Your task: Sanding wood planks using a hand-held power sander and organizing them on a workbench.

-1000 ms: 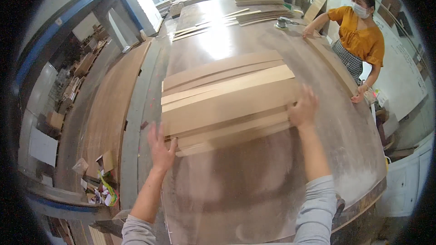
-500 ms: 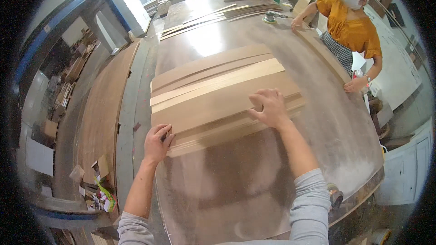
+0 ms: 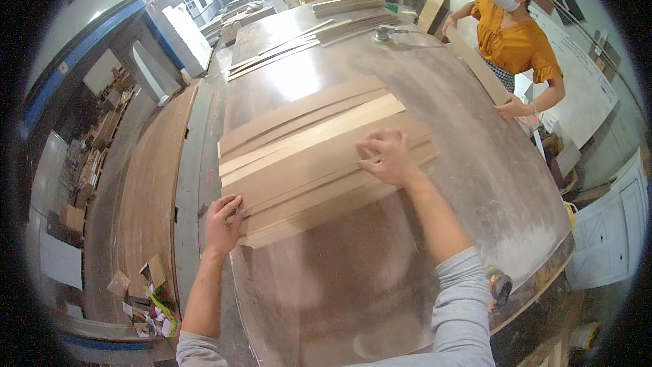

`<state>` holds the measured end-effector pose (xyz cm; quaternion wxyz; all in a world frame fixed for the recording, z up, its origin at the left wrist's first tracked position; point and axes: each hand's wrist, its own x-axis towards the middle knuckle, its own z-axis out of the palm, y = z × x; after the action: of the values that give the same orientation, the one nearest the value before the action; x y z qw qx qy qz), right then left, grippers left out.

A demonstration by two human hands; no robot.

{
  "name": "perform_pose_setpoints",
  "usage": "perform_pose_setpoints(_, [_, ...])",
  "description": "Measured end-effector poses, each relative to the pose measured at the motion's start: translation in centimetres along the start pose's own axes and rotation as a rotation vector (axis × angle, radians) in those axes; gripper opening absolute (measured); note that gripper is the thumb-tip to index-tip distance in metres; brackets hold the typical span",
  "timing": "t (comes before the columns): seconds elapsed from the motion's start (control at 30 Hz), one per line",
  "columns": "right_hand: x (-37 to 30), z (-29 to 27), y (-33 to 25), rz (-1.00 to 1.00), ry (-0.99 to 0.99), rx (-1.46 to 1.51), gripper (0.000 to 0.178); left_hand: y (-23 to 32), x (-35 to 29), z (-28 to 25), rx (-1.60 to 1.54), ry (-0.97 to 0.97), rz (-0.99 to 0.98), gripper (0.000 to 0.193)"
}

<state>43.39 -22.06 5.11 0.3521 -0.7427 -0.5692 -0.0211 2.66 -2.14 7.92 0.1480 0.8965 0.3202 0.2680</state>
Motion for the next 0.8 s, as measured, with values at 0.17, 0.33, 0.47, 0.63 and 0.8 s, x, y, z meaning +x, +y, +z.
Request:
perform_pose_setpoints(0.17, [-3.1, -1.2, -0.4, 0.002, -0.077, 0.002, 0.036, 0.5, -3.2, -0.4, 0.046, -0.042, 0.135, 0.033])
perform_pose_setpoints(0.33, [-5.1, 0.7, 0.3, -0.067, 0.05, -0.091, 0.03, -0.2, -4.9, 1.8, 0.126, 0.054, 0.139, 0.037])
perform_pose_setpoints(0.47, [-4.9, 1.3, 0.8, -0.064, 0.068, -0.058, 0.032, -1.3, -5.0, 2.3, 0.042, 0.051, 0.077, 0.033])
perform_pose_setpoints(0.63, [-5.0, 0.8, 0.4, -0.016, 0.004, -0.043, 0.033, -1.7, -5.2, 2.1, 0.021, 0.0, 0.051, 0.039])
perform_pose_setpoints(0.8, [-5.0, -0.2, 3.8, 0.146, 0.422, -0.141, 0.044, -1.5, -6.0, 2.3, -0.024, 0.109, -0.314, 0.062])
